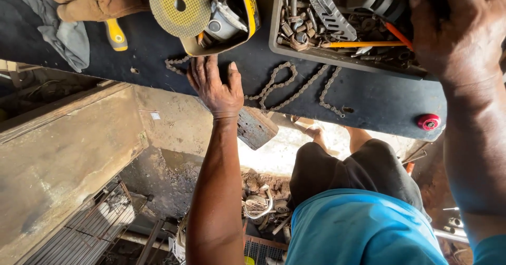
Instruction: Inspecting a metal chain and selecting hardware from a storage bin on a workbench.
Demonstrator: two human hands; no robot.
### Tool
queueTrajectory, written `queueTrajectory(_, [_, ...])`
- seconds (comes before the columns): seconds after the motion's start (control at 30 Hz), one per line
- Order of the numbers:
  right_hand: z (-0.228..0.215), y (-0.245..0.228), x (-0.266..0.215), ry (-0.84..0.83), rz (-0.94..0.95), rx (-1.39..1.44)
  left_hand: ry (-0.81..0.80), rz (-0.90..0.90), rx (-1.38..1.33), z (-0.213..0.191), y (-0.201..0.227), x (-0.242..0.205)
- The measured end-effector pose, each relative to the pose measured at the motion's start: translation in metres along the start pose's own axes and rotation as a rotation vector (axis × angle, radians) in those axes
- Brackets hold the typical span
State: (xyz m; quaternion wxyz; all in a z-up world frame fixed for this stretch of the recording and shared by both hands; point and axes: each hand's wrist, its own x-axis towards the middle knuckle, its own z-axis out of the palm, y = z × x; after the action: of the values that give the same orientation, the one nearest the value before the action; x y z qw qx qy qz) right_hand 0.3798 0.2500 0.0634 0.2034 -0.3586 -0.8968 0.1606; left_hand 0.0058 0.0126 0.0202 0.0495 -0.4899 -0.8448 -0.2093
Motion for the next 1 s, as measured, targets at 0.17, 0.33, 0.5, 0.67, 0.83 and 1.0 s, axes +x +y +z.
queueTrajectory(0.17, [-0.005, -0.006, 0.003, 0.165, -0.047, 0.155, -0.002, 0.008, 0.008, 0.001, -0.001, 0.0])
queueTrajectory(0.33, [-0.003, -0.002, 0.001, 0.202, -0.08, 0.228, -0.006, 0.023, -0.002, -0.002, 0.003, 0.003])
queueTrajectory(0.5, [-0.005, -0.008, 0.003, 0.269, -0.196, 0.37, -0.013, 0.024, -0.004, -0.003, 0.004, 0.004])
queueTrajectory(0.67, [-0.005, -0.013, 0.009, 0.403, -0.405, 0.442, -0.015, 0.006, -0.004, -0.003, 0.005, 0.004])
queueTrajectory(0.83, [0.005, -0.039, -0.005, 0.359, -0.339, 0.476, -0.029, -0.009, 0.001, -0.002, 0.003, 0.0])
queueTrajectory(1.0, [0.021, -0.053, -0.004, 0.349, -0.236, 0.419, -0.028, 0.001, -0.02, -0.002, 0.004, 0.003])
